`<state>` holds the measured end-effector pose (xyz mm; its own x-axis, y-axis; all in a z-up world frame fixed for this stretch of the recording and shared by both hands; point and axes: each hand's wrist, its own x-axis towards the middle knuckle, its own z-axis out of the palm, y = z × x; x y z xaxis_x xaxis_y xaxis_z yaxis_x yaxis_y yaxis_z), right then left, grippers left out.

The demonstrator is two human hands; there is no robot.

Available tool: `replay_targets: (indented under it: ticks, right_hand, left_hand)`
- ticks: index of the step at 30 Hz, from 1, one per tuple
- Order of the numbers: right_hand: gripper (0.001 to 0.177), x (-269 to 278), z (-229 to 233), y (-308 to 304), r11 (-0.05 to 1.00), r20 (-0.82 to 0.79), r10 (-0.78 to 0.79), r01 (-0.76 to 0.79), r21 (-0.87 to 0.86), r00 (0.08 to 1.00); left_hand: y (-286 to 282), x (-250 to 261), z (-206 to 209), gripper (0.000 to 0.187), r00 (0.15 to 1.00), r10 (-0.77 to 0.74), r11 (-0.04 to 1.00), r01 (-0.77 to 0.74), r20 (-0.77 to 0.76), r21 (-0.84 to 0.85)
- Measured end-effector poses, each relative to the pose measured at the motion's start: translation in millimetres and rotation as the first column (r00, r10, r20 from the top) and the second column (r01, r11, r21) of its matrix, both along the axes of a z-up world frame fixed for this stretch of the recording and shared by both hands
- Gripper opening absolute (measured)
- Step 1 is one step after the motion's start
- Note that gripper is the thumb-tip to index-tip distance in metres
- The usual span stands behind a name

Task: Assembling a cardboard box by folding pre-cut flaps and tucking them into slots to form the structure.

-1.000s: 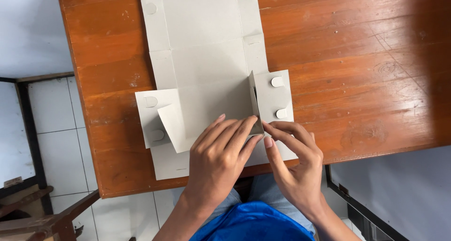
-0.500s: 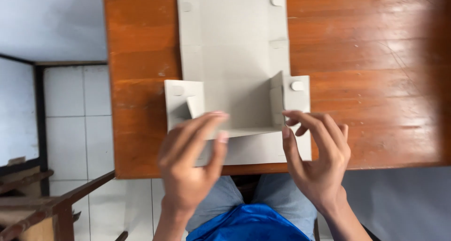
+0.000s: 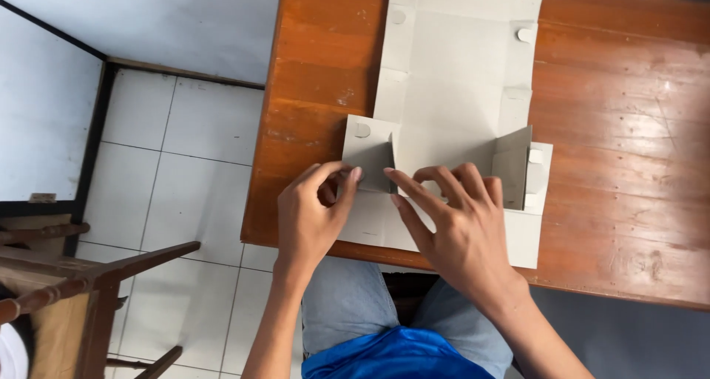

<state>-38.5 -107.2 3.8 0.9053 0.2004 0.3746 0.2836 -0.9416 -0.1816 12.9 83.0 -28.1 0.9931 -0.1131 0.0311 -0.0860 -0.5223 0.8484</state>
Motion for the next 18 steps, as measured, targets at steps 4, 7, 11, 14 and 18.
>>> replay_targets:
  ticks: [4, 7, 11, 14, 18]
  right_hand:
    - [0.028, 0, 3, -3, 1.0, -0.015, -0.001, 0.0, -0.019, 1.0]
    - [0.026, -3, 2, -5, 1.0, 0.014, -0.016, 0.016, -0.017, 1.0]
    - [0.016, -7, 4, 1, 0.999, 0.042, -0.029, 0.027, 0.046, 0.999]
    - [0.022, -6, 3, 1, 0.999, -0.013, -0.016, 0.016, 0.038, 1.0]
    - [0.026, -3, 1, -1, 0.997, -0.048, 0.019, -0.015, 0.073, 0.999]
  left_hand:
    - [6, 3, -12, 0.016, 0.994, 0.056, 0.997, -0.06, 0.099, 0.044]
    - [10, 2, -24, 0.022, 0.997, -0.004, 0.99, -0.008, 0.082, 0.141]
    - [8, 1, -31, 0.019, 0.994, 0.025, 0.993, -0.037, 0.104, 0.115]
    - [8, 3, -33, 0.023, 0.996, 0.053, 0.991, -0.062, 0.078, 0.117]
    - [6, 6, -31, 0.015, 0.994, 0.033, 0.99, -0.046, 0.102, 0.133]
